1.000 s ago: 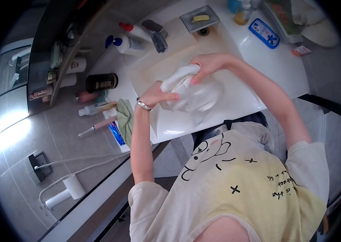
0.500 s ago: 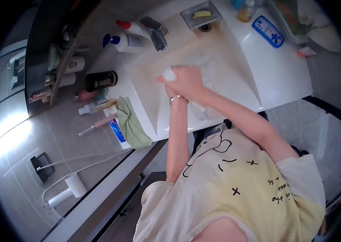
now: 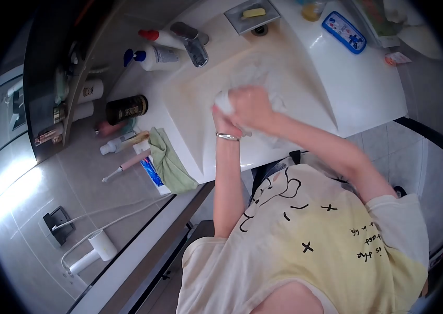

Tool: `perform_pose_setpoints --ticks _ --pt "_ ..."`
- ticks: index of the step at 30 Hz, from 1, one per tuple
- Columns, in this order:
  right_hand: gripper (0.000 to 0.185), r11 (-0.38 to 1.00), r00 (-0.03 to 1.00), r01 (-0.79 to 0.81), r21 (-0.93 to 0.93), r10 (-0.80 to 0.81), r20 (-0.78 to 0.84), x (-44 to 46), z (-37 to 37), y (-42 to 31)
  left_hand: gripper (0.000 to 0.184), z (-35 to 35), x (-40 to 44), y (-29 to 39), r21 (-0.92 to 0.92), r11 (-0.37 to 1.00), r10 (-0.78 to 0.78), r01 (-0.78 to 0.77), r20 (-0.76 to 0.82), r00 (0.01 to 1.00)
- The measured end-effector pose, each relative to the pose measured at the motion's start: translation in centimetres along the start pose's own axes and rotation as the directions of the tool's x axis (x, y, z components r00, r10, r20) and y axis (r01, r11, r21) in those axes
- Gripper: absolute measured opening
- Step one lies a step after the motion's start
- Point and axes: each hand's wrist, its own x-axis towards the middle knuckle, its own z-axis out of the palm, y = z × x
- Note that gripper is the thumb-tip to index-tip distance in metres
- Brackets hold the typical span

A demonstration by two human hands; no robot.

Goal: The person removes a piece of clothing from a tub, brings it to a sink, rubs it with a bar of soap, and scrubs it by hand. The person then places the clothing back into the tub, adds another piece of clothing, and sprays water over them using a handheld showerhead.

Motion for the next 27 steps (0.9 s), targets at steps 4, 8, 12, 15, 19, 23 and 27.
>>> perform_pose_setpoints --ticks 4,8,12,15,19,23,27 --pt "0.039 0.999 1.000 -0.002 0.033 0.002 0.008 -0.3 0.7 1.3 0.034 4.7 -0.6 -0.9 0.217 0.974 0.052 0.066 -0.496 0.867" --pt "0.038 0.999 0.998 -0.020 0.025 0.019 0.063 0.2 -0.4 1.4 0.031 4.8 -0.2 0.1 0.175 0.974 -0.038 0.140 -0.486 0.873" --pt "0.041 0.997 0.996 0.054 0.051 -0.058 0.073 0.1 -0.3 2.1 0.033 2.2 -0.2 -0.4 0.189 0.982 0.051 0.015 -0.339 0.939" --pt "0.043 0.999 0.999 -0.010 -0.040 0.011 0.045 1.4 -0.5 3.7 0.030 4.4 0.4 -0.4 0.110 0.987 -0.073 0.119 -0.356 0.932" --pt "0.033 0.989 0.991 0.129 0.068 -0.130 0.012 -0.2 -0.6 1.8 0.030 3.3 -0.3 0.2 0.171 0.981 -0.014 0.088 -0.393 0.920" --pt "0.038 0.999 0.999 0.040 -0.002 -0.040 0.016 1.3 -0.3 4.2 0.031 5.2 0.3 -0.3 0.144 0.981 -0.054 0.127 -0.429 0.902" --pt "0.049 0.970 0.977 0.213 0.116 -0.209 -0.049 -0.8 -1.1 0.7 0.036 -0.3 0.7 -0.1 -0.001 0.995 -0.098 0.098 0.054 0.994"
